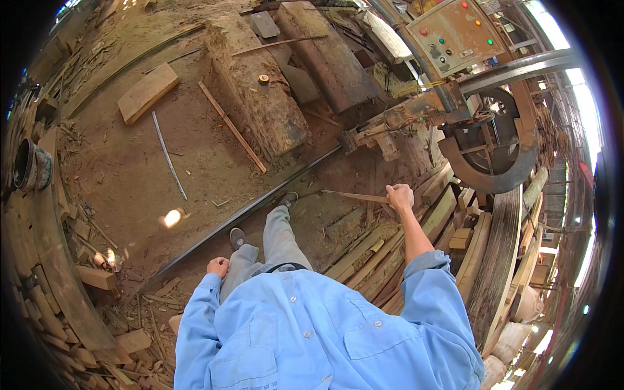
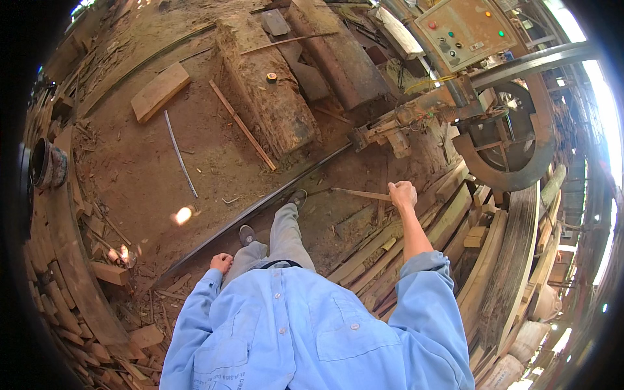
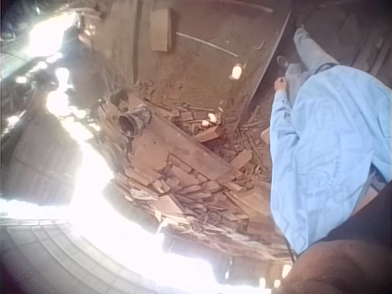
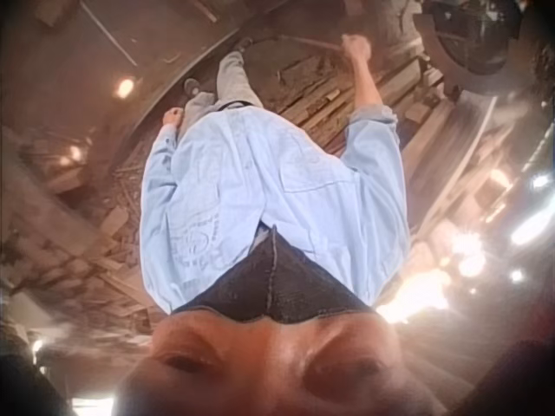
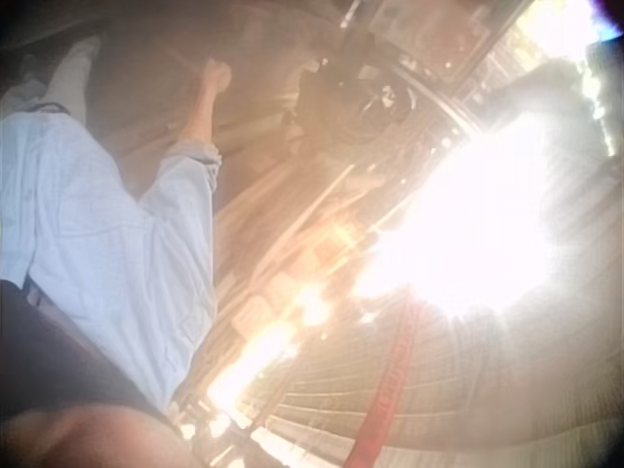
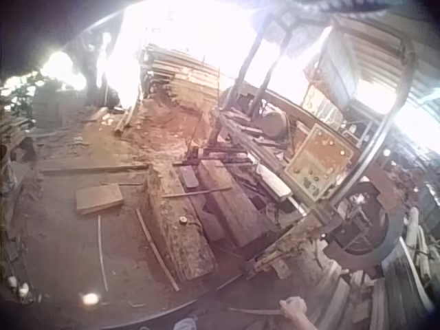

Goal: The person sits on the ground and uses a metal rod to adjust a component of a large machine, likely a saw. The person manipulates the rod with both hands to make precise adjustments to the machinery.

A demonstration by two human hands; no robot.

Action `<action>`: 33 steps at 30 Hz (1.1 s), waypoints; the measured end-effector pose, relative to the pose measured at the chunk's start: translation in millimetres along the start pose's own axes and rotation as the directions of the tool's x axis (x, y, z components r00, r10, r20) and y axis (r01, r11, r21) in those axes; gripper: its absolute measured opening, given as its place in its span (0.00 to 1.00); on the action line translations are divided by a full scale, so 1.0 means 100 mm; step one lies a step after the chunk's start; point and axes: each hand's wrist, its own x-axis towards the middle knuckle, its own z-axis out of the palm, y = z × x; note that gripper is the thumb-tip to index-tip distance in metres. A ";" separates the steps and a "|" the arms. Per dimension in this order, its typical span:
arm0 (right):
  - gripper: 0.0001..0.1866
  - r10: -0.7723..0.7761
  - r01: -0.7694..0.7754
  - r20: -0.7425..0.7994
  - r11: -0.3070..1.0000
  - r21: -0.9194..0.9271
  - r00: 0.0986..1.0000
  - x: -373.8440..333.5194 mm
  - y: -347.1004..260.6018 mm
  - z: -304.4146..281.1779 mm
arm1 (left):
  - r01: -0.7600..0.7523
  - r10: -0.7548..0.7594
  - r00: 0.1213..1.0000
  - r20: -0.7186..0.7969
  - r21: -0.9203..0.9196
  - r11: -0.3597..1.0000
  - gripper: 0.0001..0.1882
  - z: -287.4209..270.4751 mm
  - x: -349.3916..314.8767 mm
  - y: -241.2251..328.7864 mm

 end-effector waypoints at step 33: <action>0.17 0.019 -0.019 -0.026 1.000 0.021 0.999 -0.03 0.14 0.03 | -0.018 0.018 1.000 -0.005 -0.011 1.000 0.12 -0.01 -0.03 0.02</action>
